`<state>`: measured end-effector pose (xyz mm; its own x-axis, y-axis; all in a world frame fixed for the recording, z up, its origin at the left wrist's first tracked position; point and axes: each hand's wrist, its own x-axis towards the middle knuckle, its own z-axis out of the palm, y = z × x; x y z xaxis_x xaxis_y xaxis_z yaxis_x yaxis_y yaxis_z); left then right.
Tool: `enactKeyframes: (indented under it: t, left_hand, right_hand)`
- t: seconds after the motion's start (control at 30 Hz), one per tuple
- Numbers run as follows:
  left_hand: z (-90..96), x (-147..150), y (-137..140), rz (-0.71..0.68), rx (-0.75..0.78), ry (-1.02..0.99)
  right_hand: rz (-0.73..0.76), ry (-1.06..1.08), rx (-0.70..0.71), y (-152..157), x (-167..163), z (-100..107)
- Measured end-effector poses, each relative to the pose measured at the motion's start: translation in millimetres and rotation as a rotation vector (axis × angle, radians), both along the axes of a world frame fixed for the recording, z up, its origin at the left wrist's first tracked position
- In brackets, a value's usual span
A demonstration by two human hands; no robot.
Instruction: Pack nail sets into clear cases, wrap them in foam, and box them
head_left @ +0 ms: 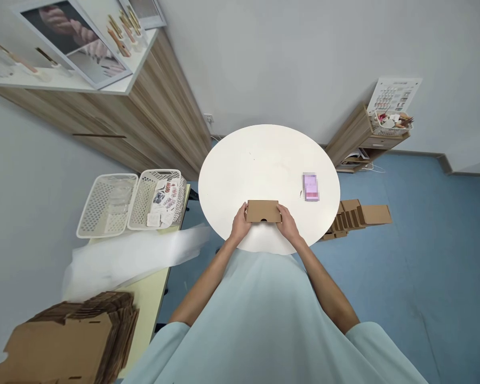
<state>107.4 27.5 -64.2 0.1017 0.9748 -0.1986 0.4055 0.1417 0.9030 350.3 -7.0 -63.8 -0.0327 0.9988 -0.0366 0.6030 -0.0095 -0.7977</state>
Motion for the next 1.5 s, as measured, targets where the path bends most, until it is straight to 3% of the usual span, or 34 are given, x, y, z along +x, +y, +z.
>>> enactKeyframes:
  t: [0.17, 0.33, 0.47, 0.7, 0.87, 1.0, 1.17, 1.37, 1.5]
  left_hand:
    - [-7.0, -13.2, -28.6, -0.055, 0.188, 0.243]
    - [-4.0, -17.8, -47.0, -0.100, 0.258, 0.301]
    - [0.2, -14.7, -55.0, -0.109, 0.213, 0.310]
    - [8.8, -11.2, -61.9, -0.167, -0.034, 0.430]
    - [1.7, -9.2, -62.9, -0.136, -0.091, 0.376]
    - [-11.5, -7.9, -63.7, -0.044, -0.089, 0.235]
    - [-22.9, -8.3, -56.6, 0.042, -0.126, 0.196]
    - [-23.1, -7.7, -47.8, 0.074, -0.138, 0.148]
    - [-18.4, -7.1, -45.8, 0.082, -0.165, 0.067]
  right_hand:
    - [-0.030, -0.108, 0.003, -27.3, -0.9, 4.5]
    - [-0.033, -0.198, -0.031, -41.1, -3.7, 20.9]
    - [-0.011, -0.299, -0.183, -43.3, -6.3, 32.9]
    - [0.035, -0.411, -0.424, -45.3, -11.4, 37.4]
    - [0.000, -0.311, -0.453, -48.4, -11.6, 29.8]
    - [-0.082, -0.130, -0.393, -48.0, -6.3, 13.9]
    - [-0.142, -0.002, -0.335, -43.8, -0.9, -5.9]
    - [-0.177, -0.063, -0.283, -38.0, 4.6, -18.1]
    - [-0.164, 0.021, -0.272, -34.3, 6.3, -19.9]
